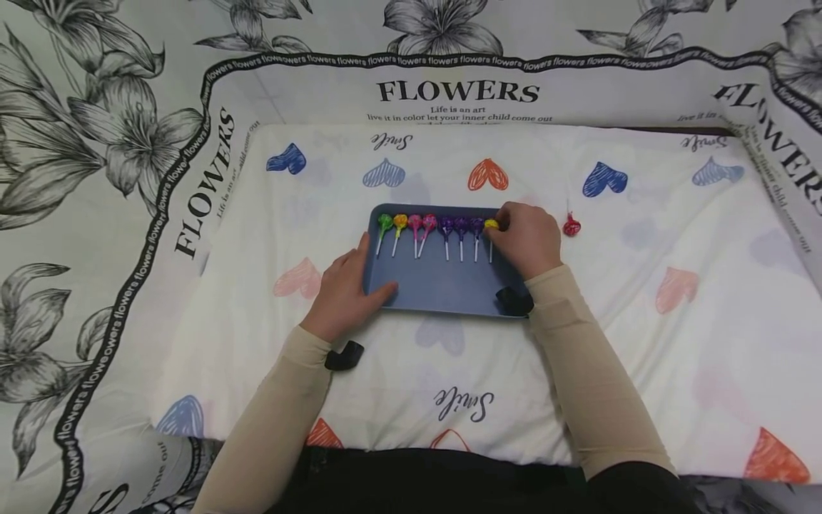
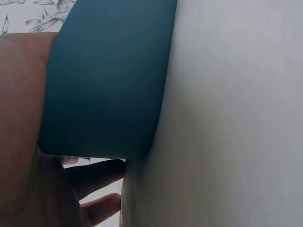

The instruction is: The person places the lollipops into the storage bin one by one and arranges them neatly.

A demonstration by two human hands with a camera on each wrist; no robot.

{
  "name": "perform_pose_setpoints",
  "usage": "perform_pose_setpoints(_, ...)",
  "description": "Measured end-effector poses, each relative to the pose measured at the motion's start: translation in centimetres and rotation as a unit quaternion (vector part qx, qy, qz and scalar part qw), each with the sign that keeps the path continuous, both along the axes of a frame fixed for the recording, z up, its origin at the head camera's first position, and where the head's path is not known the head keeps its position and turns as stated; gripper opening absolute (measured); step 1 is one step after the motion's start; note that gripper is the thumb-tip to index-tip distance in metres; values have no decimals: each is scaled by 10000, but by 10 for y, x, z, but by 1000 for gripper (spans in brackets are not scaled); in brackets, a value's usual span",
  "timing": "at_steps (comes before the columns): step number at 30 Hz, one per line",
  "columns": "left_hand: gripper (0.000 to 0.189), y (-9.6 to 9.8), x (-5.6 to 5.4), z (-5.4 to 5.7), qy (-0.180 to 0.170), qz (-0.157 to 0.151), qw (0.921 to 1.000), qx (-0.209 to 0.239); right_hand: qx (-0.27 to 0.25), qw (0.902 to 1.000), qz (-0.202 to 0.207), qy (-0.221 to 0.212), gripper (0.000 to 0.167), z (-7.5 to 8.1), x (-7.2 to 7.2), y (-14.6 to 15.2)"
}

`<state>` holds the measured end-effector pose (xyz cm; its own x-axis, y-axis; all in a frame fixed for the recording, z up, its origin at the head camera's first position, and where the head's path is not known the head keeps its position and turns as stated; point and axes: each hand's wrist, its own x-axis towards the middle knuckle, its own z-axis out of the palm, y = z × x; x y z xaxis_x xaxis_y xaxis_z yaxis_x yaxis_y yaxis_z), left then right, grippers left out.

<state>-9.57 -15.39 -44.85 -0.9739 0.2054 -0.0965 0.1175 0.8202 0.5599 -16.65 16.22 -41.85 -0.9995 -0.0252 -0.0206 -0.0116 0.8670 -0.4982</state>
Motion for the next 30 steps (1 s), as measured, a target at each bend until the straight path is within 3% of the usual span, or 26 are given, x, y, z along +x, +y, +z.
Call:
perform_pose_setpoints(12, 100, -3, 2, -6, 35, 50, 10000, 47, -576, 9976, -266, 275, 46, 10, -1, 16)
perform_pose_setpoints(20, 101, -5, 2, -7, -2, 93, 9999, 56, -641, 9945, -672, 494, 50, 21, -5, 54)
perform_pose_setpoints(30, 100, -1, 1, -6, 25, 38, 10000, 70, -330, 9981, -378, -344, 41, 24, -4, 93)
